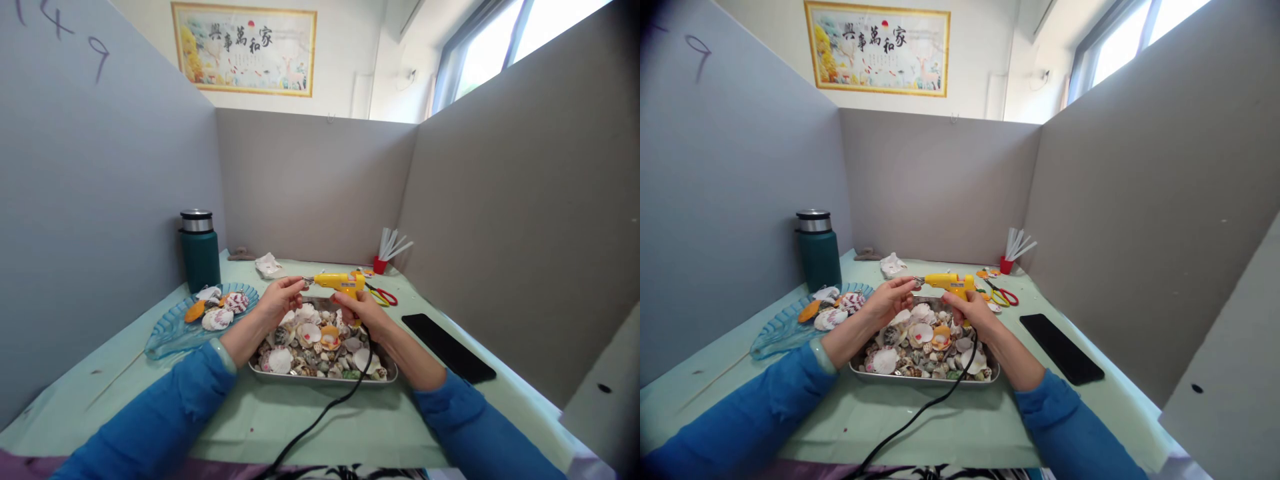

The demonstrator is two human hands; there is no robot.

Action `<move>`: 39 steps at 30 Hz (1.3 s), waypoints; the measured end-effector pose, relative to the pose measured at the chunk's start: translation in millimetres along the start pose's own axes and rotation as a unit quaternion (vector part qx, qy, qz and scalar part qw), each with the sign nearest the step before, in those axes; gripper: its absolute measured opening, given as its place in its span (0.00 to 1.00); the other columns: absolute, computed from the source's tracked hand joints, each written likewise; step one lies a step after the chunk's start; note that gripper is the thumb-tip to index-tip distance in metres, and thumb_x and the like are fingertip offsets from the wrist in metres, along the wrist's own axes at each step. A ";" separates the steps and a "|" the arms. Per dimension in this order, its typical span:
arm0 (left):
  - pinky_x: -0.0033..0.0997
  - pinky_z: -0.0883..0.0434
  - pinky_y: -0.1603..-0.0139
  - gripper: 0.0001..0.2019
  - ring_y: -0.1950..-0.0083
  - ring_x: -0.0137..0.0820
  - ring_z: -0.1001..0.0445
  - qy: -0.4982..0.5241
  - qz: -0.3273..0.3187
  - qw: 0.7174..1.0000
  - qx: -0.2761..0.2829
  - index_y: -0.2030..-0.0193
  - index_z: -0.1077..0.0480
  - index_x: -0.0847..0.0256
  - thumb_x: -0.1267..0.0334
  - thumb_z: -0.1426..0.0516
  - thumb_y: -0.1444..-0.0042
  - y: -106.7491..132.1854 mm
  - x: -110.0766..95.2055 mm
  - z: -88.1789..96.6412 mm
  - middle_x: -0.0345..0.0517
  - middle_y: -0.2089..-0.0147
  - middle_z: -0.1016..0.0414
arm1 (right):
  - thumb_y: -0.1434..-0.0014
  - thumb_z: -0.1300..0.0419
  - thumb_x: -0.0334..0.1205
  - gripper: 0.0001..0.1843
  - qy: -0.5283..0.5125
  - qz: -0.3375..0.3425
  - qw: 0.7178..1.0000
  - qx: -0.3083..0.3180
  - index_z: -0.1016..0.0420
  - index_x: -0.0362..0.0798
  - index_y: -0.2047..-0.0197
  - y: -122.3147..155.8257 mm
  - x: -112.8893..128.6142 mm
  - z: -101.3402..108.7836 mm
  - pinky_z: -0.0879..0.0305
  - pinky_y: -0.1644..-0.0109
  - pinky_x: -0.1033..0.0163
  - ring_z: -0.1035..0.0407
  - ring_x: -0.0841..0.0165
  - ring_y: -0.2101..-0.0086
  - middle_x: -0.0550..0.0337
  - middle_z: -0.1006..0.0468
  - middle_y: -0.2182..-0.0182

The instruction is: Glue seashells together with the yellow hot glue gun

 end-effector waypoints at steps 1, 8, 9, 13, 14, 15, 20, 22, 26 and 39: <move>0.22 0.34 0.75 0.14 0.77 0.19 0.33 0.002 0.000 1.000 -0.001 0.64 0.29 0.65 0.66 0.34 0.58 -0.2 0.1 0.1 0.43 0.68 0.28 | 0.53 0.38 0.54 0.21 0.001 0.000 1.000 -0.001 0.28 0.42 0.71 0.2 0.4 -0.2 0.49 0.80 0.69 0.48 0.78 0.86 0.71 0.43 0.90; 0.23 0.35 0.77 0.14 0.78 0.19 0.33 0.010 -0.013 1.000 -0.005 0.63 0.29 0.65 0.64 0.35 0.58 -0.6 -1.9 0.6 0.42 0.67 0.29 | 0.53 0.38 0.54 0.20 0.000 0.003 1.000 0.002 0.27 0.42 0.70 -1.4 -3.0 1.5 0.48 0.80 0.69 0.48 0.78 0.86 0.71 0.42 0.90; 0.23 0.35 0.77 0.14 0.78 0.19 0.33 0.010 -0.014 1.000 -0.005 0.63 0.29 0.65 0.64 0.35 0.57 -0.6 -2.0 0.7 0.42 0.67 0.29 | 0.52 0.38 0.54 0.20 0.002 0.002 1.000 0.004 0.27 0.42 0.70 -1.9 -4.2 1.9 0.48 0.80 0.69 0.47 0.78 0.86 0.71 0.42 0.90; 0.23 0.35 0.77 0.16 0.78 0.19 0.34 0.009 -0.016 1.000 -0.007 0.62 0.30 0.65 0.64 0.34 0.58 -0.3 -2.0 1.5 0.42 0.67 0.29 | 0.52 0.38 0.55 0.21 0.008 0.006 1.000 0.005 0.27 0.42 0.68 -2.8 -4.4 3.1 0.48 0.80 0.69 0.48 0.77 0.86 0.70 0.42 0.90; 0.23 0.35 0.77 0.16 0.78 0.19 0.34 0.009 -0.015 1.000 -0.011 0.62 0.30 0.65 0.64 0.34 0.59 -0.5 -1.8 2.4 0.42 0.67 0.29 | 0.52 0.38 0.55 0.21 0.009 0.007 1.000 0.004 0.27 0.42 0.69 -2.6 -3.6 3.3 0.48 0.80 0.68 0.47 0.77 0.86 0.70 0.42 0.90; 0.23 0.35 0.76 0.17 0.78 0.19 0.34 0.008 -0.013 1.000 -0.019 0.62 0.30 0.65 0.64 0.34 0.60 -0.8 -1.5 3.9 0.42 0.67 0.29 | 0.52 0.39 0.55 0.21 0.011 0.009 1.000 0.003 0.27 0.43 0.69 -2.5 -2.9 3.6 0.48 0.80 0.68 0.47 0.77 0.86 0.70 0.42 0.90; 0.22 0.36 0.78 0.20 0.80 0.17 0.36 0.008 -0.043 0.994 -0.100 0.60 0.32 0.65 0.61 0.34 0.60 -4.8 -3.2 19.2 0.44 0.66 0.29 | 0.50 0.41 0.57 0.22 0.120 0.016 0.993 -0.013 0.30 0.45 0.78 -4.1 -4.9 7.0 0.48 0.79 0.67 0.46 0.75 0.85 0.67 0.41 0.90; 0.22 0.37 0.79 0.20 0.80 0.17 0.37 0.005 -0.056 0.991 -0.122 0.60 0.32 0.65 0.60 0.34 0.60 -6.0 -4.1 23.2 0.43 0.66 0.29 | 0.51 0.41 0.57 0.21 0.220 0.043 0.975 -0.014 0.29 0.45 0.77 -5.1 -5.1 6.3 0.49 0.78 0.67 0.44 0.74 0.83 0.66 0.37 0.88; 0.22 0.38 0.79 0.20 0.80 0.18 0.36 -0.008 -0.054 0.992 -0.113 0.60 0.33 0.65 0.60 0.35 0.60 -5.1 -5.0 19.8 0.43 0.66 0.28 | 0.52 0.39 0.54 0.18 0.407 0.128 0.904 0.010 0.25 0.48 0.68 -0.9 0.9 -4.3 0.48 0.73 0.67 0.37 0.71 0.76 0.62 0.27 0.77; 0.22 0.38 0.76 0.18 0.78 0.19 0.35 -0.059 -0.024 0.998 0.026 0.59 0.30 0.65 0.61 0.36 0.56 -0.6 -0.3 -0.2 0.42 0.68 0.29 | 0.46 0.43 0.56 0.22 0.449 0.228 0.854 0.128 0.24 0.49 0.57 13.1 16.4 -24.1 0.41 0.61 0.64 0.33 0.68 0.68 0.56 0.25 0.66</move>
Point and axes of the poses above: each hand's wrist, its own y-axis away from the middle knuckle, its own z-axis out of the back of the hand, x = y × z, the point moved 6 cm from there along -y, towards the middle knuckle
